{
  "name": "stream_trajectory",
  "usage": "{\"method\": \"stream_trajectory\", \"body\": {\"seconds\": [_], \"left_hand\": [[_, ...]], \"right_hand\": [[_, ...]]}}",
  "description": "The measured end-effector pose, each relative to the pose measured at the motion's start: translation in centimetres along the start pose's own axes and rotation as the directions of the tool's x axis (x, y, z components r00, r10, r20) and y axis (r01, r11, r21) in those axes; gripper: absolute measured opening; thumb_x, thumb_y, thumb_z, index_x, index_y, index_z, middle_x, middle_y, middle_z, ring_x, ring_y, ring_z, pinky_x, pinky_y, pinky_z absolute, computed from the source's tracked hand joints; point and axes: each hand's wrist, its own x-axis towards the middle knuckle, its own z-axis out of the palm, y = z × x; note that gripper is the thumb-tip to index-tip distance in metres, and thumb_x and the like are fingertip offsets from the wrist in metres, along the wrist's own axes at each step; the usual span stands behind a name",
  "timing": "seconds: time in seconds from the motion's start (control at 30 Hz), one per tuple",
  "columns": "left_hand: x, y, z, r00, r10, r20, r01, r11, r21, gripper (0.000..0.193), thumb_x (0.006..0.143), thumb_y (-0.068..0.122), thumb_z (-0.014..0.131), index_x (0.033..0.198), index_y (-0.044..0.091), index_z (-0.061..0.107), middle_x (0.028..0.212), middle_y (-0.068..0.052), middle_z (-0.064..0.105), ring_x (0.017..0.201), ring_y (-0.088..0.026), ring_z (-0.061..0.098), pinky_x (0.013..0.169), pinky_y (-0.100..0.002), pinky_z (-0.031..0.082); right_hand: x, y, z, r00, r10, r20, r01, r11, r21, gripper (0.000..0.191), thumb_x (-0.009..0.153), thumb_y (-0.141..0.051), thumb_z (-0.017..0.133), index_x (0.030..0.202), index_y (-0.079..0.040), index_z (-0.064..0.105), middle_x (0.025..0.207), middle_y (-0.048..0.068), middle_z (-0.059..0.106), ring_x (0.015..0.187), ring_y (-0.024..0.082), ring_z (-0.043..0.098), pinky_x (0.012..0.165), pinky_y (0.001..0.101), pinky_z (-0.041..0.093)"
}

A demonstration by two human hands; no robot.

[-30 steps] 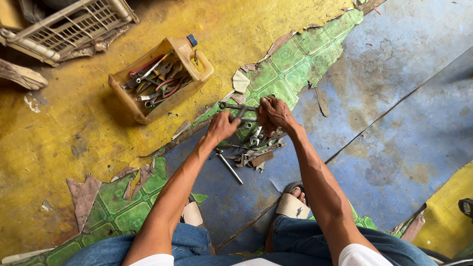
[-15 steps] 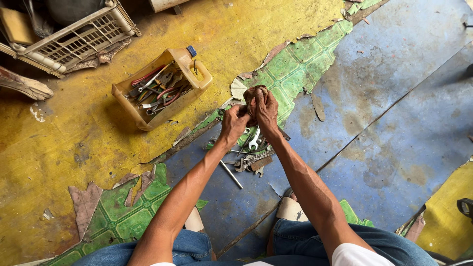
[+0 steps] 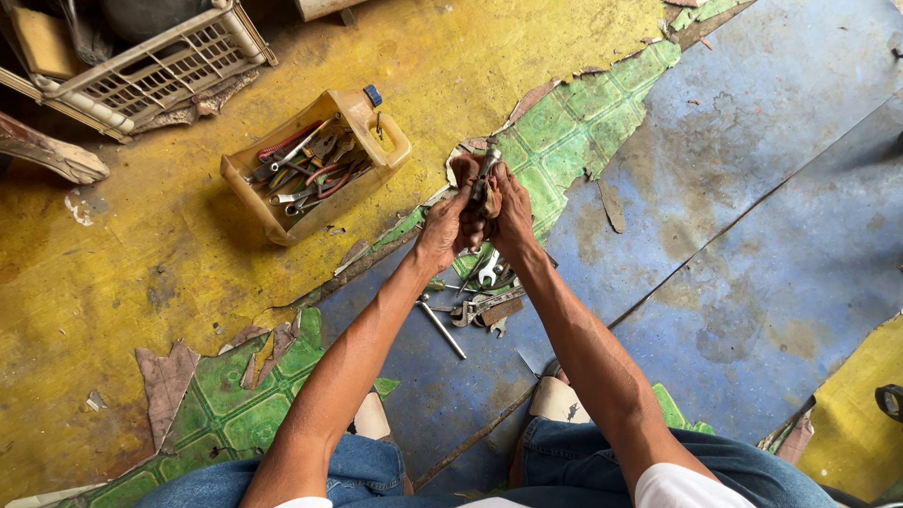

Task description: The person sits on the floor and wipes various hand tools with a cloth, then places them into a yellow plastic container. The tools include wrenches, pliers, screwdrivers, and a hammer. The person handles each tool individually, wiping it before depositing it into the container.

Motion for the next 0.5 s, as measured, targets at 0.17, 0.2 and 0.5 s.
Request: {"method": "stream_trajectory", "body": {"seconds": [0.17, 0.2, 0.5], "left_hand": [[0.8, 0.5, -1.2, 0.949, 0.24, -0.206, -0.033, 0.722, 0.691, 0.036, 0.097, 0.039, 0.062, 0.093, 0.003, 0.066, 0.07, -0.004, 0.057, 0.054, -0.014, 0.05, 0.043, -0.03, 0.041], [0.8, 0.8, -1.4, 0.925, 0.292, -0.243, -0.018, 0.673, 0.74, 0.035, 0.093, 0.037, 0.067, 0.094, 0.002, 0.065, 0.073, -0.005, 0.055, 0.056, -0.015, 0.048, 0.044, -0.031, 0.039], [0.8, 0.8, -1.1, 0.963, 0.188, -0.194, -0.111, 0.93, 0.35, 0.036, 0.092, 0.04, 0.072, 0.097, 0.005, 0.067, 0.081, 0.001, 0.062, 0.07, -0.01, 0.058, 0.057, -0.025, 0.049]], "right_hand": [[1.2, -0.2, -0.3, 0.97, -0.058, -0.237, -0.054, 0.896, -0.441, 0.04, 0.105, -0.039, 0.051, 0.114, -0.002, 0.064, 0.081, 0.005, 0.069, 0.057, 0.011, 0.061, 0.049, 0.0267, 0.054], [1.3, 0.0, -0.5, 0.968, -0.122, -0.218, -0.033, 0.804, -0.594, 0.041, 0.106, -0.042, 0.051, 0.111, -0.004, 0.066, 0.073, 0.004, 0.068, 0.049, 0.012, 0.057, 0.041, 0.0293, 0.051], [0.4, 1.5, -0.1, 0.954, -0.297, 0.041, 0.162, 0.398, -0.903, 0.034, 0.11, -0.027, 0.054, 0.089, -0.002, 0.064, 0.062, 0.004, 0.061, 0.054, 0.013, 0.054, 0.05, 0.033, 0.046]]}}
